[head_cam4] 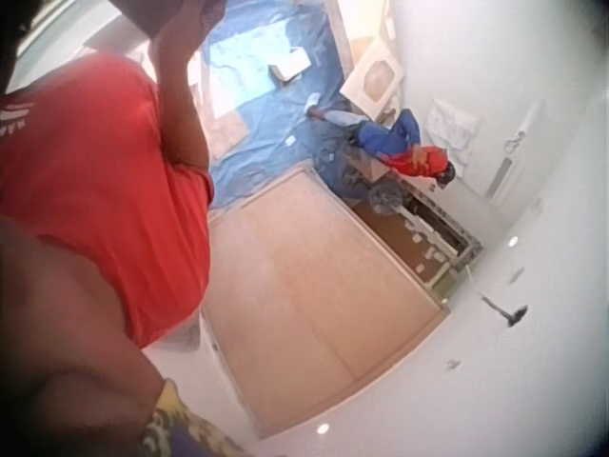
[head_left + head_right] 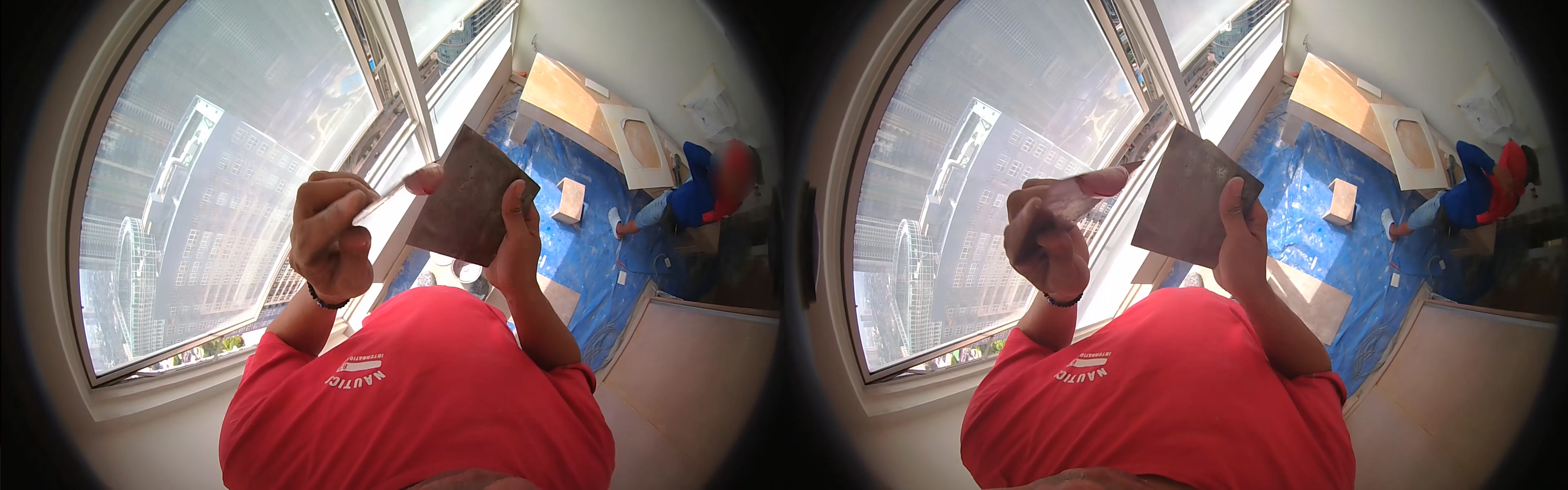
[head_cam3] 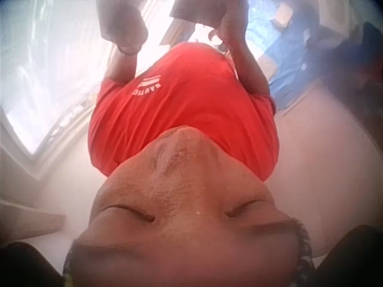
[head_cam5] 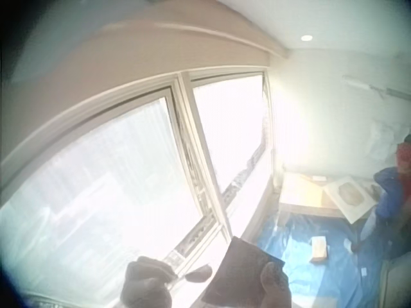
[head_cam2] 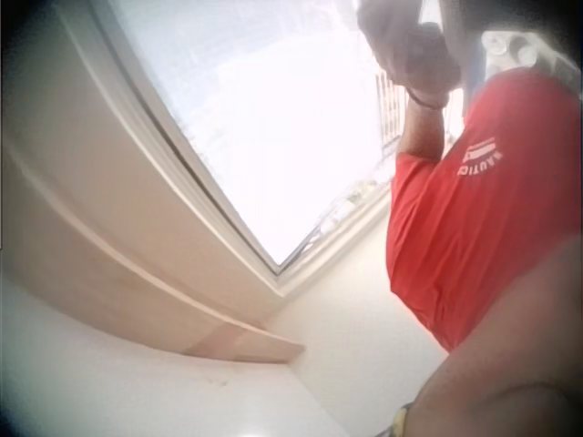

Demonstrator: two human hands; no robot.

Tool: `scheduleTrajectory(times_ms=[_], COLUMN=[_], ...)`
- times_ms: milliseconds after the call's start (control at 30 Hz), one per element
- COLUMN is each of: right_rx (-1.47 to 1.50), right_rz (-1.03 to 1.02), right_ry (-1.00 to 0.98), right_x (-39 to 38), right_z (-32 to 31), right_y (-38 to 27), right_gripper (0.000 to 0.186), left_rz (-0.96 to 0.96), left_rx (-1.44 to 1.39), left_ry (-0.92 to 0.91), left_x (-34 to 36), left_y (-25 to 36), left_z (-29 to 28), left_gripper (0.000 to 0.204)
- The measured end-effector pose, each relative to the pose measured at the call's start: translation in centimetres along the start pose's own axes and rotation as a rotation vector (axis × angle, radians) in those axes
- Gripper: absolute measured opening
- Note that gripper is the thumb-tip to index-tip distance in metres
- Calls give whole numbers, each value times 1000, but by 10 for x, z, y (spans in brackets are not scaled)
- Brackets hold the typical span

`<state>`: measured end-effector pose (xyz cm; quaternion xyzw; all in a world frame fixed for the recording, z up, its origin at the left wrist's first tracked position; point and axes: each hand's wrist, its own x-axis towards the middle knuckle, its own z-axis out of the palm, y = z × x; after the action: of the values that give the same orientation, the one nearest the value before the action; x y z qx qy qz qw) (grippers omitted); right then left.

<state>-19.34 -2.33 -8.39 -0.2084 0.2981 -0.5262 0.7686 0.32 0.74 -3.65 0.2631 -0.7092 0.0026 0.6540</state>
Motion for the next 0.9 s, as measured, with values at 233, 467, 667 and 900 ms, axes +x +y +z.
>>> scheduleTrajectory(times_ms=[233,467,667,900], right_rx=[332,313,11,-310], right_rz=[120,-93,-538,-782], right_ry=[-221,-94,-83,-91], right_x=[16,19,21,16], right_z=[-11,-16,-14,-7], right_y=[-7,-17,38,33], right_gripper=[46,47,70,74], left_rz=[74,-92,-277,-211], left_rx=[295,622,764,739], left_ry=[-461,-460,-381,-416], left_x=[-33,-18,-13,3], left_y=[6,2,31,36], left_z=[8,-16,44,59], left_gripper=[48,52,59,55])
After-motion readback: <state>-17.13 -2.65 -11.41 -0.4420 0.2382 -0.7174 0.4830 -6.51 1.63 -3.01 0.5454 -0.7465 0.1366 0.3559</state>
